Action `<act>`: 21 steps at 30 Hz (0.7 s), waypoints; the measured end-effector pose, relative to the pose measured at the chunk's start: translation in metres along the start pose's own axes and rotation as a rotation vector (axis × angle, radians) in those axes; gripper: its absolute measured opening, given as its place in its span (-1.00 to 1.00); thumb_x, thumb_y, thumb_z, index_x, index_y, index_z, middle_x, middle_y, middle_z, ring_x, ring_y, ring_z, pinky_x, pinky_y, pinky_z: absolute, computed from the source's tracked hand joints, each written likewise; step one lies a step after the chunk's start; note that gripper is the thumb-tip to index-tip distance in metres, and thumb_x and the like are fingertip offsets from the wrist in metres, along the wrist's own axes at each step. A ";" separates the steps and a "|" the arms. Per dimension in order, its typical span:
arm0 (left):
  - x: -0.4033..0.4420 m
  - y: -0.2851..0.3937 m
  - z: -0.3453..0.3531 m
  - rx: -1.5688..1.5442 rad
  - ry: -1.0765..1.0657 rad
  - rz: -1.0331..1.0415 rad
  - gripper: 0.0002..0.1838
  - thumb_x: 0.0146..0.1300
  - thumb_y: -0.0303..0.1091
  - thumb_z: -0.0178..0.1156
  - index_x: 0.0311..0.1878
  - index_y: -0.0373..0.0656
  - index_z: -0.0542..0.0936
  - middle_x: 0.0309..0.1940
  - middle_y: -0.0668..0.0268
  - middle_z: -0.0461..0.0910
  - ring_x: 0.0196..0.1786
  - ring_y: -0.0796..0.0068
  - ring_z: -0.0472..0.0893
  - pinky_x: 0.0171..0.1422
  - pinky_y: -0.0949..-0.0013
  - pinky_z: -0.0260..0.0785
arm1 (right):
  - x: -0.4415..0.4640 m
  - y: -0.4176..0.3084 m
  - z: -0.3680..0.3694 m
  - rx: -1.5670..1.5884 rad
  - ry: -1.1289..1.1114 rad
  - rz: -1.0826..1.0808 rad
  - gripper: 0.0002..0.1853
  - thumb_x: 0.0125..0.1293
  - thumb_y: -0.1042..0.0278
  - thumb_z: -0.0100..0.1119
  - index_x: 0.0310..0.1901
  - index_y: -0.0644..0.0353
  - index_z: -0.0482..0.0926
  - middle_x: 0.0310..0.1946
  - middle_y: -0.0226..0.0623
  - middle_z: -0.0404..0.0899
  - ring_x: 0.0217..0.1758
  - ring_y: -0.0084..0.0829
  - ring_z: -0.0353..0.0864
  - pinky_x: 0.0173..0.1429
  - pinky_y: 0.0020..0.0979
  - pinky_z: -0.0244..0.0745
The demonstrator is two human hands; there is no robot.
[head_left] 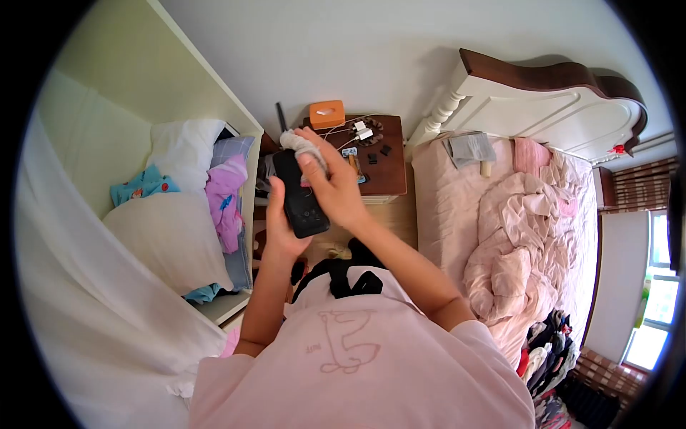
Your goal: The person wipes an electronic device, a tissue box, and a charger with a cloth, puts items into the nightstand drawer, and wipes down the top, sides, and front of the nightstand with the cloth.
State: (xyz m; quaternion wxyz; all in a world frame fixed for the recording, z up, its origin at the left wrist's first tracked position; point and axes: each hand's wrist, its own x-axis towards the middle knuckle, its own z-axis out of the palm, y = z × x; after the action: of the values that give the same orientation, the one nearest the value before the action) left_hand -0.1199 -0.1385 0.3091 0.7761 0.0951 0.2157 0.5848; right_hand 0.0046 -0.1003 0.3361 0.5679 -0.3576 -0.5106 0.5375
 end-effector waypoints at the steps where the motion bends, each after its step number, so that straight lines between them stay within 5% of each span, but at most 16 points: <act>1: 0.003 0.000 -0.004 0.008 0.013 0.003 -0.46 0.48 0.20 0.06 0.28 0.01 0.49 0.07 0.33 0.63 0.05 0.39 0.68 0.13 0.21 0.58 | -0.002 0.001 0.004 -0.043 0.003 -0.014 -0.59 0.56 0.26 0.09 0.37 0.14 0.50 0.46 -0.19 0.35 0.07 -0.59 0.55 -0.04 -0.54 0.58; 4: 0.004 0.002 0.005 0.052 0.104 0.063 -0.54 0.44 0.11 0.15 0.25 0.08 0.51 -0.02 0.37 0.67 0.01 0.46 0.69 0.09 0.27 0.60 | -0.015 -0.008 0.005 -0.099 -0.004 0.006 -0.62 0.47 0.34 0.17 0.28 0.15 0.58 0.42 0.11 0.38 0.06 -0.43 0.65 -0.03 -0.48 0.61; 8: 0.008 0.017 -0.003 0.066 0.238 0.028 -0.39 0.37 0.29 0.10 0.01 -0.14 0.64 -0.16 0.28 0.70 -0.11 0.38 0.70 0.00 0.29 0.57 | -0.049 0.003 -0.009 -0.333 -0.146 -0.175 -0.65 0.48 0.37 0.15 0.25 0.13 0.60 0.33 0.02 0.50 -0.08 -0.43 0.71 -0.09 -0.46 0.63; 10: 0.015 0.024 -0.036 0.122 0.088 0.169 -0.31 0.43 0.24 0.07 0.26 -0.25 0.48 0.06 0.14 0.62 -0.02 0.24 0.67 0.12 0.20 0.55 | -0.069 -0.017 -0.018 -0.252 -0.289 -0.008 -0.67 0.50 0.37 0.13 0.24 0.11 0.61 0.27 -0.03 0.57 -0.13 -0.47 0.71 -0.11 -0.44 0.64; 11: 0.023 0.038 -0.059 0.068 -0.002 0.076 -0.22 0.43 0.23 0.07 0.40 -0.29 0.36 0.22 0.05 0.55 0.06 0.17 0.64 0.23 0.14 0.52 | -0.074 -0.024 -0.023 -0.169 -0.369 0.131 -0.67 0.50 0.37 0.12 0.24 0.10 0.61 0.25 -0.03 0.59 -0.14 -0.49 0.70 -0.12 -0.44 0.64; 12: 0.021 0.040 -0.051 0.009 0.002 0.067 -0.21 0.44 0.23 0.06 0.41 -0.30 0.35 0.20 0.06 0.55 0.05 0.19 0.63 0.20 0.16 0.51 | -0.072 -0.021 -0.029 -0.171 -0.359 -0.017 -0.69 0.52 0.37 0.10 0.22 0.14 0.62 0.20 -0.05 0.61 -0.23 -0.58 0.67 -0.17 -0.50 0.63; 17: 0.010 0.036 -0.015 -0.196 -0.004 -0.094 -0.23 0.52 0.20 -0.04 0.46 -0.32 0.28 0.01 0.19 0.59 -0.04 0.34 0.61 0.00 0.22 0.54 | -0.012 -0.034 -0.034 -0.017 -0.072 0.231 -0.70 0.52 0.35 0.11 0.16 0.26 0.63 0.18 -0.07 0.63 -0.23 -0.58 0.65 -0.19 -0.50 0.59; 19: 0.009 0.026 -0.018 -0.129 -0.100 -0.095 -0.30 0.49 0.23 0.01 0.42 -0.16 0.35 0.02 0.29 0.59 -0.01 0.39 0.61 0.05 0.24 0.50 | 0.020 0.002 -0.020 -0.248 -0.133 -0.279 -0.63 0.56 0.27 0.07 0.27 0.25 0.56 0.28 -0.16 0.56 -0.03 -0.57 0.60 -0.08 -0.51 0.55; 21: 0.013 0.015 -0.035 -0.037 -0.105 -0.030 -0.33 0.46 0.26 0.04 0.39 -0.06 0.39 0.04 0.33 0.59 0.02 0.42 0.61 0.10 0.24 0.49 | 0.019 0.009 0.007 -0.238 -0.100 -0.150 -0.62 0.56 0.26 0.07 0.28 0.24 0.56 0.30 -0.16 0.55 -0.14 -0.63 0.55 -0.07 -0.54 0.53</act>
State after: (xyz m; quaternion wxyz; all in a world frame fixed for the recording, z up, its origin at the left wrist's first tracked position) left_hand -0.1460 -0.1254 0.2811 0.7968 0.1078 0.1651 0.5712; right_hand -0.0065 -0.0813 0.3329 0.5339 -0.3560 -0.6237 0.4463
